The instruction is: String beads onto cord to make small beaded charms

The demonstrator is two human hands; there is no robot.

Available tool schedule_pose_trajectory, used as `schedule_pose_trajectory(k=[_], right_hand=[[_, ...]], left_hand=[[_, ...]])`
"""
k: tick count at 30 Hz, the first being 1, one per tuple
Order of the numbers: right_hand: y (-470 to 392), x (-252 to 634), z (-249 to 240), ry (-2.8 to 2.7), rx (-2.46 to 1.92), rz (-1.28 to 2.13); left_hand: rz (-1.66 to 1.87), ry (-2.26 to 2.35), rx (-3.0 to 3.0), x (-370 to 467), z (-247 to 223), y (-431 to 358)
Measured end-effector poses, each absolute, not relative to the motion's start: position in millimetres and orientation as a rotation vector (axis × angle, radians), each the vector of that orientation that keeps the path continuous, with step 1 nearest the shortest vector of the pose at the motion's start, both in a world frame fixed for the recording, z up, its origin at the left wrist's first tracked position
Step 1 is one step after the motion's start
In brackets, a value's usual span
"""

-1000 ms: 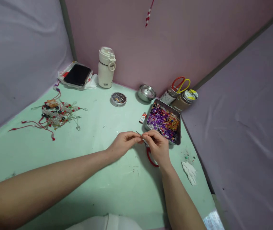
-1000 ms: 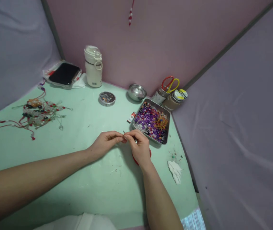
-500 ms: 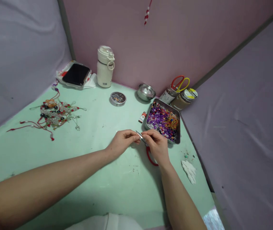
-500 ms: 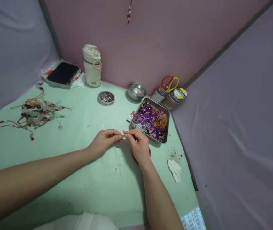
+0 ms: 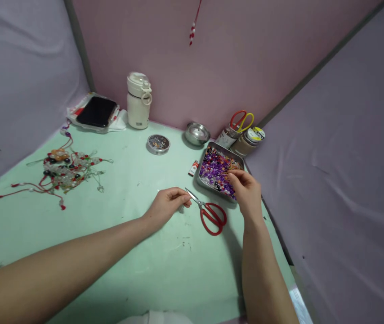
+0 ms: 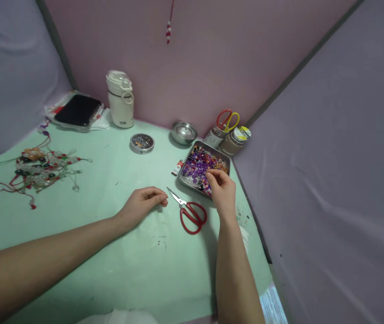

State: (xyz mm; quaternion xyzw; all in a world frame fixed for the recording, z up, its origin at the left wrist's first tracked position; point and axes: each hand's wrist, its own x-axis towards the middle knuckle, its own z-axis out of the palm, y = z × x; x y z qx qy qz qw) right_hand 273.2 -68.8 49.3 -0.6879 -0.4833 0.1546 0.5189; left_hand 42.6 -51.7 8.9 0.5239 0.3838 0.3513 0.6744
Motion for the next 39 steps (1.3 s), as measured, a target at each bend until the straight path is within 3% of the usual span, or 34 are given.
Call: schedule_pose_trajectory(k=[12, 39], right_hand=[[-16.9, 281.9, 32.2, -2.137, -2.052, 0.097], [-16.5, 278.9, 32.2, -2.11, -2.053, 0.129]], left_hand=[[0.748, 0.883, 1.177, 42.8, 13.1, -49.8], [0.76, 0.887, 1.164, 43.1, 9.5, -47.7]])
